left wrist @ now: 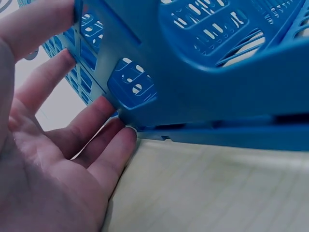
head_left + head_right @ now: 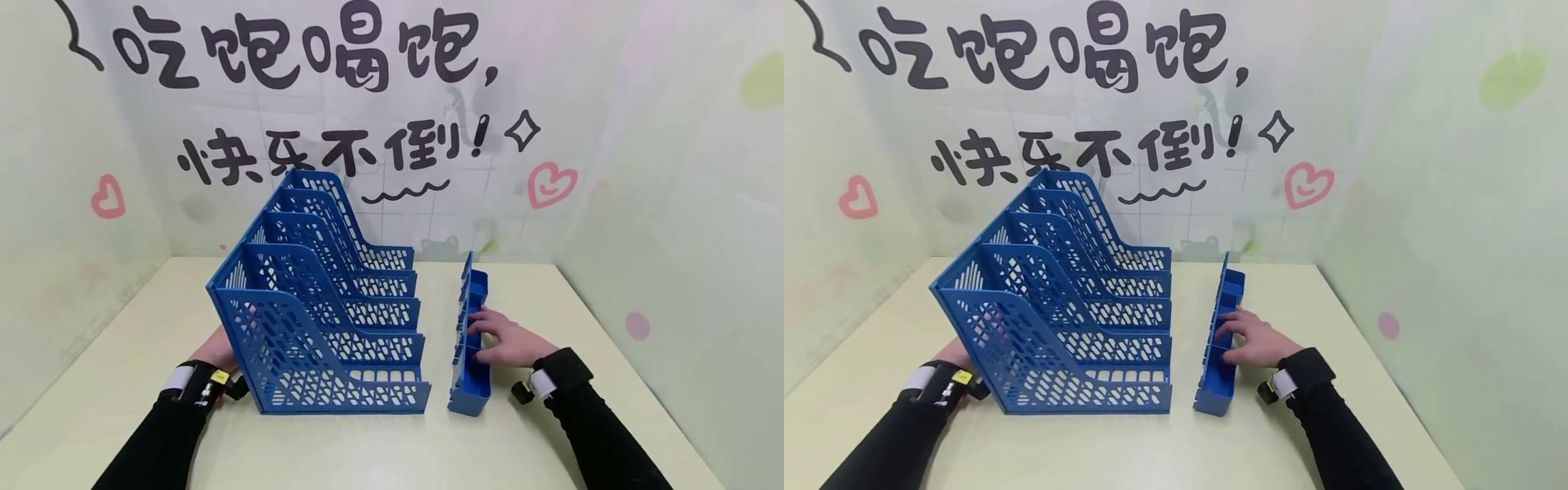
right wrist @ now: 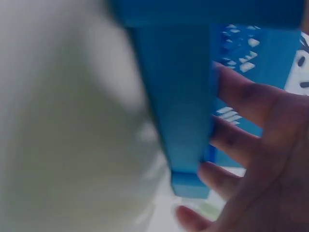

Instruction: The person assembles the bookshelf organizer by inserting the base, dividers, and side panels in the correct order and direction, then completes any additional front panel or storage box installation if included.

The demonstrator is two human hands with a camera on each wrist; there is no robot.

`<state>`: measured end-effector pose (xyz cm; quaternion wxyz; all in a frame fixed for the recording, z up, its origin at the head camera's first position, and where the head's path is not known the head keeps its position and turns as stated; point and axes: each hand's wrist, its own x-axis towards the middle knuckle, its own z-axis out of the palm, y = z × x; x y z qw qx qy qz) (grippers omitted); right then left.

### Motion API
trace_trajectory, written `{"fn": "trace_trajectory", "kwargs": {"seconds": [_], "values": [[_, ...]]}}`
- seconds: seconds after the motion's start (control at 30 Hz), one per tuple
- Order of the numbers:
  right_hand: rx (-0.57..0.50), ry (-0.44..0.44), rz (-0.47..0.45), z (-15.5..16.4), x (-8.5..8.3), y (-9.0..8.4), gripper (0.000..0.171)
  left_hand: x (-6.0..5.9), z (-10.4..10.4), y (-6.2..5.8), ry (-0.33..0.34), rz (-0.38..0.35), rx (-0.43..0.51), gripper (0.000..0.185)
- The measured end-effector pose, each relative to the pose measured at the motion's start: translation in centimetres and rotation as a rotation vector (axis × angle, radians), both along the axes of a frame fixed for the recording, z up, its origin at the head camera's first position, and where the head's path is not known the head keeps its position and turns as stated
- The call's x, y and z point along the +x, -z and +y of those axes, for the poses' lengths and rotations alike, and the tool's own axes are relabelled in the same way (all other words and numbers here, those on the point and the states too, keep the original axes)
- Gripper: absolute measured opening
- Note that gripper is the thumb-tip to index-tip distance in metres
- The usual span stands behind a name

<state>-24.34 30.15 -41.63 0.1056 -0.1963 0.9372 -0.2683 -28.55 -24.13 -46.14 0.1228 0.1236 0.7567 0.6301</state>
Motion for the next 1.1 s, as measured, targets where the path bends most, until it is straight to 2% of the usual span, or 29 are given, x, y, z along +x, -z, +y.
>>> {"fn": "trace_trajectory", "kwargs": {"seconds": [0.23,0.37,0.43,0.5,0.6,0.7,0.87,1.0,1.1], "values": [[-0.008,0.03,-0.14,-0.7,-1.4,0.3,0.058,0.1,0.7,1.5,-0.042,-0.016,-0.014,0.033],[-0.071,0.025,-0.093,-0.8,-1.5,0.9,0.059,0.1,0.4,1.7,-0.017,0.006,-0.036,0.04],[-0.148,0.011,-0.061,-1.0,-1.5,0.9,0.062,0.0,0.2,1.6,-0.019,0.006,-0.03,0.039],[-0.246,-0.014,-0.06,-1.2,-1.5,0.6,0.071,-0.2,0.0,1.4,-0.032,0.011,-0.044,0.036],[-0.389,-0.028,-0.125,-1.7,-1.4,-0.5,0.086,-0.2,0.0,1.1,-0.06,0.018,-0.077,0.036],[-0.475,-0.018,-0.182,-2.4,-1.4,-1.7,0.094,-0.2,-0.1,0.9,-0.084,0.034,-0.1,0.037],[-0.519,-0.058,-0.176,-3.4,-1.6,-2.7,0.087,-0.3,0.0,1.1,-0.096,0.006,-0.039,0.036],[-0.527,-0.089,-0.177,-3.8,-1.6,-2.8,0.077,-0.3,-0.2,1.1,-0.076,0.025,-0.065,0.033],[-0.532,-0.077,-0.175,-4.0,-1.6,-2.8,0.072,-0.3,-0.4,0.8,-0.046,0.025,-0.069,0.046]]}}
